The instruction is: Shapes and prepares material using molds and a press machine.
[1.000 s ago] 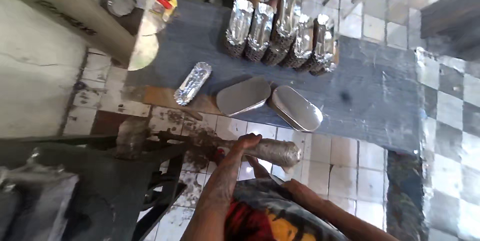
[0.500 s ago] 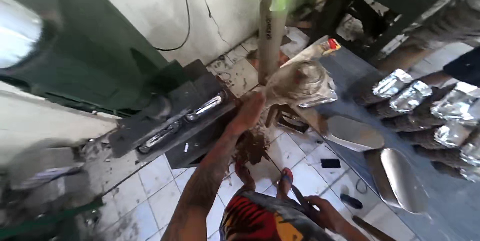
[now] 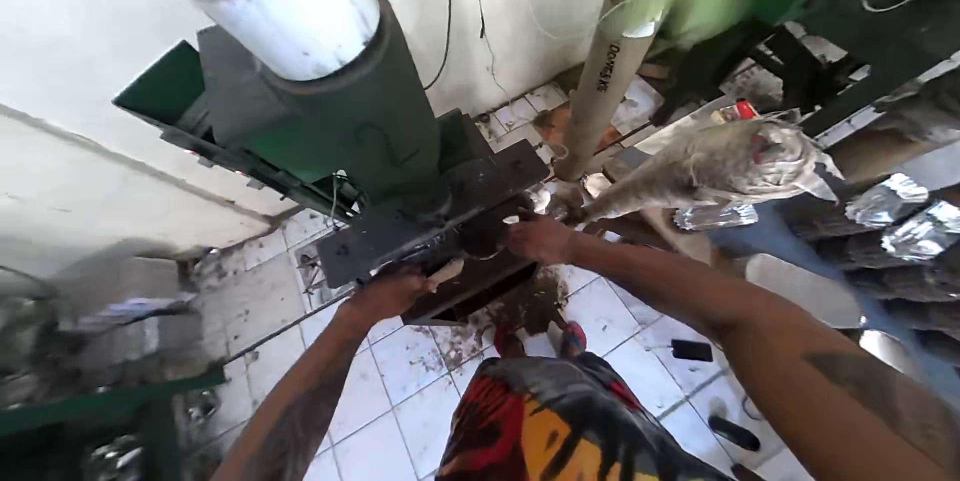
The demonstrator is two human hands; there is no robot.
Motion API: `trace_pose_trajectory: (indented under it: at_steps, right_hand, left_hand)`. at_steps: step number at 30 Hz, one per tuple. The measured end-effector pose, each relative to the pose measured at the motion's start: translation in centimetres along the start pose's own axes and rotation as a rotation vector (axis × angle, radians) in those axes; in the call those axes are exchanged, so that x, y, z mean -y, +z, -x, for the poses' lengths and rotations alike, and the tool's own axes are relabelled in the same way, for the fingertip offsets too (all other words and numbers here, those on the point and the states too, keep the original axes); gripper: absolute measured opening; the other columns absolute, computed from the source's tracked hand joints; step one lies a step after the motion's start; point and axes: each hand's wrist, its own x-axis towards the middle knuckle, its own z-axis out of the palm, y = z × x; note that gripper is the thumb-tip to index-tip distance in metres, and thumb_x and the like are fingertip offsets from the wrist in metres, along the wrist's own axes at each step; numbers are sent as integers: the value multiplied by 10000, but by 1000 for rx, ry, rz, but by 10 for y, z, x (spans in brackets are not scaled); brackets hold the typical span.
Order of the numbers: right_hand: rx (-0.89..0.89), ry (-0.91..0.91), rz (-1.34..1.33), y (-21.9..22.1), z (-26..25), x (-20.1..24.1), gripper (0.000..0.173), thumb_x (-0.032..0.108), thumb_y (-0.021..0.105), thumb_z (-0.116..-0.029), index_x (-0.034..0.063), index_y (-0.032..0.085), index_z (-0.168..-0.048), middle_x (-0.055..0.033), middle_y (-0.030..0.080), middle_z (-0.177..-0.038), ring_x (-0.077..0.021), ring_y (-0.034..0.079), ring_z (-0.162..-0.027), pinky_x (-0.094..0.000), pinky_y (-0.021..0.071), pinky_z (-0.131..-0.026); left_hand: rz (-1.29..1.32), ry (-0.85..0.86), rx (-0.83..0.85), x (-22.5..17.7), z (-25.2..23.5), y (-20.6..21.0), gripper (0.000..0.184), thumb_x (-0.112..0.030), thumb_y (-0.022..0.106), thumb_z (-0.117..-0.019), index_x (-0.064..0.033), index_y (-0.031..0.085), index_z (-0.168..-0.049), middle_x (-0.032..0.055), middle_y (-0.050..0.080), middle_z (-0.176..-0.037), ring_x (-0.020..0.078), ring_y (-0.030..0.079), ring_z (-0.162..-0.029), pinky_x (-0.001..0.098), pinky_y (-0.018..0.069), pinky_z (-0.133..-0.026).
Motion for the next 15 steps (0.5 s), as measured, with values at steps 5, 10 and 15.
trace_pose_trajectory:
  at_steps: [5,10,15]
  right_hand:
    - [314,230,-243,14,-82,53,385,116,532,-1045,120,590,-1426,-90,555,-1498,-326,511,-1389,-698,280,-1169]
    - [373,98,-367,33,-175,128,317,69,545,-1025,2,596,-1331,-142,542,-1465,-331,541,-1339,-570,468,-1076]
    - [904,87,-280,-56,-126,96,452,163,667,-972,-52,575,-1359,-214,571,-1406,-401,502,-1352,-650,405,-1073]
  left_hand:
    - [295,239,-102,-91,76,-14,316,-192,513,-1058,18,714,-935,188,693,-882,332,704,-859,507,579,-799]
    - [739,269,73,-169,102,-7,310,-154,601,-1012,95,596,-1196,246,649,-1095,326,670,-1014,472,555,-907]
    - [920,138,59,-198,101,19,389,-124,559,-986,82,587,-1314,264,645,-1241,364,612,-1190,522,472,-1045]
